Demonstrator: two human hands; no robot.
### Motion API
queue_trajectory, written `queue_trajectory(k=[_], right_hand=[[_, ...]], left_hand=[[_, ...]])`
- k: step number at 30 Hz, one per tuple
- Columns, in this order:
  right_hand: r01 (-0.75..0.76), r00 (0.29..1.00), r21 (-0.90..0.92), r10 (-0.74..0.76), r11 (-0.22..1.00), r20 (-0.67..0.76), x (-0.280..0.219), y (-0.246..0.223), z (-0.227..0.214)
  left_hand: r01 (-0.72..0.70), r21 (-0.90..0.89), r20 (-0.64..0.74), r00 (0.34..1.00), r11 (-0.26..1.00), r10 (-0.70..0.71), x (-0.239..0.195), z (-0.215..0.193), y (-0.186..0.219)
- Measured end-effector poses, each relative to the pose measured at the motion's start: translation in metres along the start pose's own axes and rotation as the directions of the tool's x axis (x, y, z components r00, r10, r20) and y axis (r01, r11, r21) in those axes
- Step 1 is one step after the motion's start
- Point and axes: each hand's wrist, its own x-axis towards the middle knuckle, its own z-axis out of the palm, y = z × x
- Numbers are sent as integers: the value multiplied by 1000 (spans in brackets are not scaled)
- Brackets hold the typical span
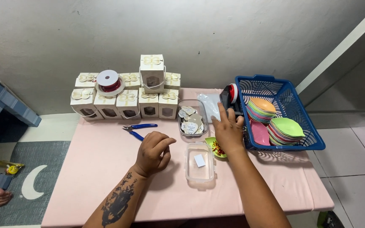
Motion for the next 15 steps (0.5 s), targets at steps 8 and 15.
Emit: queue_trajectory(k=[8, 15], right_hand=[[-19, 999, 43, 20, 999, -24, -2, 9, 35], [31, 997, 153, -19, 988, -77, -20, 15, 26]], left_hand=[[17, 32, 60, 998, 999, -19, -3, 2, -3], [11, 110, -9, 1000, 994, -10, -4, -3, -10]])
